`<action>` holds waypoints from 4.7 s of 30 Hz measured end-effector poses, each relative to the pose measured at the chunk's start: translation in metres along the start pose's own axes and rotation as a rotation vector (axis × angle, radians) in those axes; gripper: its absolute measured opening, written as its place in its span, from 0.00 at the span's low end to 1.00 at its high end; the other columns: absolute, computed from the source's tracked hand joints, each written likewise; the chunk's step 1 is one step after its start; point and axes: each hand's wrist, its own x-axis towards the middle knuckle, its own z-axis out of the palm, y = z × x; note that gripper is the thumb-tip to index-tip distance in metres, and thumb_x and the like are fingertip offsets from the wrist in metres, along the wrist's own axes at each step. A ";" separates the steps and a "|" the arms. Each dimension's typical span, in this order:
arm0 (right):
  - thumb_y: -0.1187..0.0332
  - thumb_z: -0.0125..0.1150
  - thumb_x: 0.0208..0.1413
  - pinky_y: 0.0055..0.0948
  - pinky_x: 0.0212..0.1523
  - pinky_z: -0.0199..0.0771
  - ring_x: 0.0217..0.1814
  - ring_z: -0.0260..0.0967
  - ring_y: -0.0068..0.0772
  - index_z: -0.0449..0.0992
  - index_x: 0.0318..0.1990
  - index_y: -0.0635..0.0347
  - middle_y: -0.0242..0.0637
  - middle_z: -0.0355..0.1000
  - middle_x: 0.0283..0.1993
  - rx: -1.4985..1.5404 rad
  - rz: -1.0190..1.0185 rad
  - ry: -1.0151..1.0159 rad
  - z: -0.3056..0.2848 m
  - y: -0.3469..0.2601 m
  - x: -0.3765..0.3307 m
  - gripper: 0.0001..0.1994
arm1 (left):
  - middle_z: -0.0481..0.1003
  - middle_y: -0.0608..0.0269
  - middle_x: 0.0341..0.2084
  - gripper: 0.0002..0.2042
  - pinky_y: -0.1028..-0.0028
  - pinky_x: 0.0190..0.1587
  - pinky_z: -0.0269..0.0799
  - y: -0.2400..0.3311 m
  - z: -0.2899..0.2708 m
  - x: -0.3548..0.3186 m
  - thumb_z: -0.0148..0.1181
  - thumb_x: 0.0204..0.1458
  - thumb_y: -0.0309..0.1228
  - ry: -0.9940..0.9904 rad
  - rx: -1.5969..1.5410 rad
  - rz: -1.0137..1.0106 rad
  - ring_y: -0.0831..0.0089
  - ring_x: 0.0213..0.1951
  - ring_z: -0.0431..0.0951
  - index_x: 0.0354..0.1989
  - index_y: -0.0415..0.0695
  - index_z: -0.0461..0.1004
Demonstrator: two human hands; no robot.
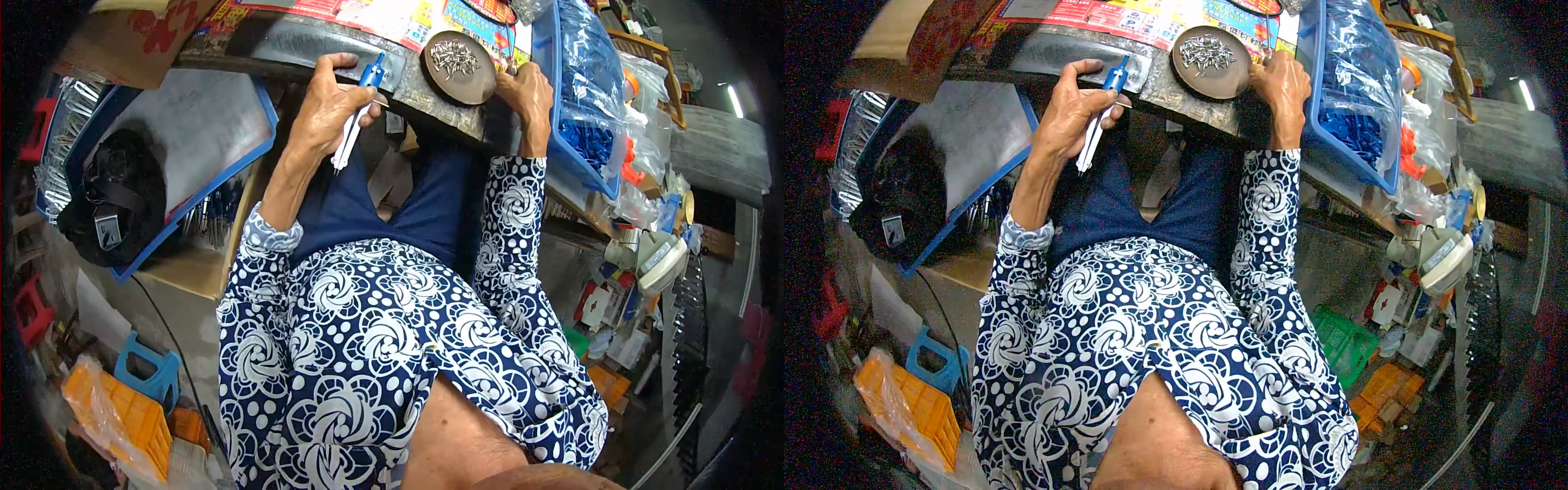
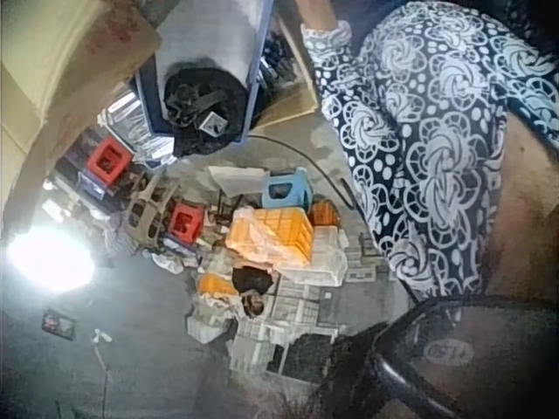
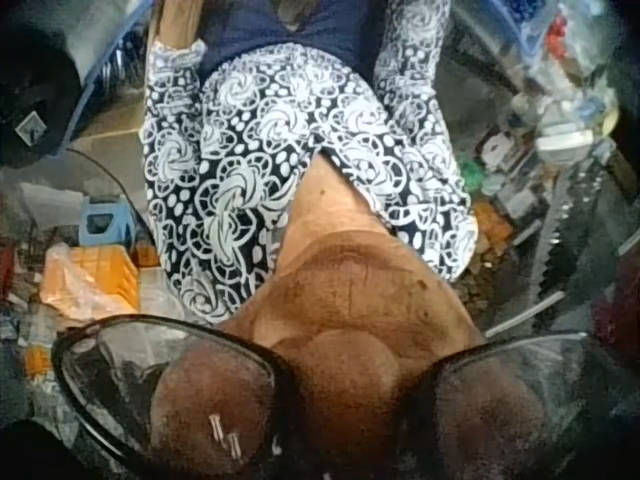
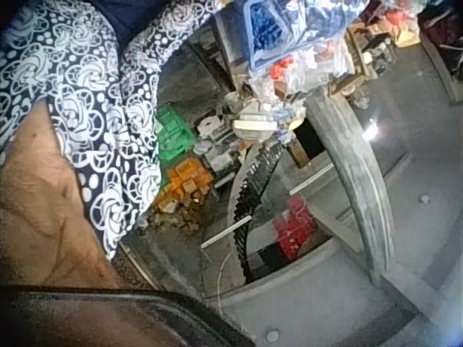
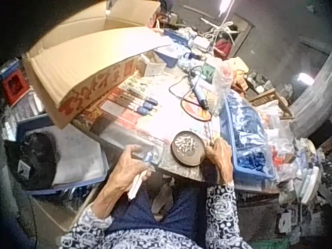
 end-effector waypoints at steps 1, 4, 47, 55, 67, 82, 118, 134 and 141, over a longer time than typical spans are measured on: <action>0.55 0.55 0.37 0.41 0.35 0.68 0.33 0.70 0.51 0.72 0.29 0.71 0.57 0.70 0.30 -0.008 0.011 0.024 -0.009 0.007 -0.006 0.22 | 0.71 0.44 0.27 0.26 0.79 0.22 0.70 0.000 0.005 0.004 0.52 0.45 0.18 -0.030 -0.006 0.001 0.71 0.24 0.72 0.51 0.36 0.46; 0.59 0.56 0.38 0.32 0.25 0.67 0.27 0.71 0.38 0.72 0.28 0.69 0.48 0.70 0.24 0.179 0.124 -0.142 -0.033 -0.008 -0.011 0.17 | 0.71 0.44 0.27 0.26 0.78 0.21 0.70 0.001 0.007 0.004 0.52 0.45 0.18 -0.027 -0.007 -0.009 0.71 0.23 0.73 0.51 0.37 0.46; 0.69 0.52 0.54 0.18 0.24 0.68 0.20 0.67 0.22 0.70 0.34 0.64 0.39 0.73 0.27 0.873 -0.452 0.200 0.014 -0.124 -0.051 0.07 | 0.68 0.50 0.25 0.27 0.79 0.18 0.65 0.003 0.013 0.007 0.51 0.43 0.16 -0.001 -0.014 -0.020 0.71 0.21 0.70 0.51 0.35 0.45; 0.60 0.53 0.51 0.27 0.24 0.67 0.23 0.70 0.31 0.72 0.27 0.65 0.41 0.73 0.25 0.669 -0.266 0.337 -0.032 -0.051 -0.004 0.14 | 0.69 0.48 0.25 0.28 0.78 0.20 0.67 0.009 0.007 0.005 0.52 0.44 0.18 -0.010 0.029 -0.029 0.70 0.22 0.71 0.52 0.33 0.45; 0.63 0.48 0.46 0.50 0.41 0.66 0.38 0.68 0.61 0.67 0.37 0.67 0.61 0.70 0.33 0.026 0.167 0.091 0.013 0.005 0.019 0.15 | 0.69 0.60 0.17 0.13 0.84 0.12 0.57 0.029 0.012 0.005 0.55 0.49 0.33 -0.137 0.133 -0.042 0.81 0.15 0.67 0.36 0.39 0.62; 0.76 0.55 0.43 0.34 0.36 0.67 0.40 0.65 0.42 0.66 0.45 0.57 0.40 0.65 0.38 0.349 -0.961 0.019 -0.035 -0.135 -0.018 0.18 | 0.64 0.66 0.17 0.16 0.80 0.14 0.57 0.083 -0.006 0.041 0.52 0.43 0.29 -0.235 0.509 0.113 0.81 0.13 0.62 0.40 0.40 0.58; 0.72 0.49 0.43 0.44 0.32 0.63 0.32 0.64 0.54 0.70 0.30 0.64 0.53 0.65 0.30 0.295 -0.798 0.033 0.084 -0.164 0.187 0.07 | 0.70 0.64 0.22 0.19 0.67 0.35 0.60 0.236 -0.001 -0.129 0.55 0.44 0.39 0.072 0.507 1.356 0.66 0.30 0.65 0.40 0.38 0.65; 0.72 0.52 0.49 0.19 0.24 0.62 0.23 0.61 0.17 0.72 0.39 0.68 0.31 0.69 0.25 0.888 -0.527 0.436 0.000 -0.126 0.181 0.10 | 0.68 0.67 0.27 0.19 0.62 0.45 0.52 0.207 -0.046 -0.255 0.57 0.39 0.42 0.208 0.493 1.659 0.63 0.41 0.60 0.38 0.45 0.68; 0.72 0.53 0.51 0.15 0.19 0.56 0.20 0.57 0.14 0.70 0.42 0.70 0.29 0.67 0.24 1.204 -0.571 0.380 -0.115 -0.211 0.107 0.13 | 0.67 0.65 0.29 0.19 0.63 0.46 0.53 0.213 -0.042 -0.236 0.57 0.39 0.40 0.182 0.427 1.675 0.63 0.41 0.60 0.40 0.44 0.66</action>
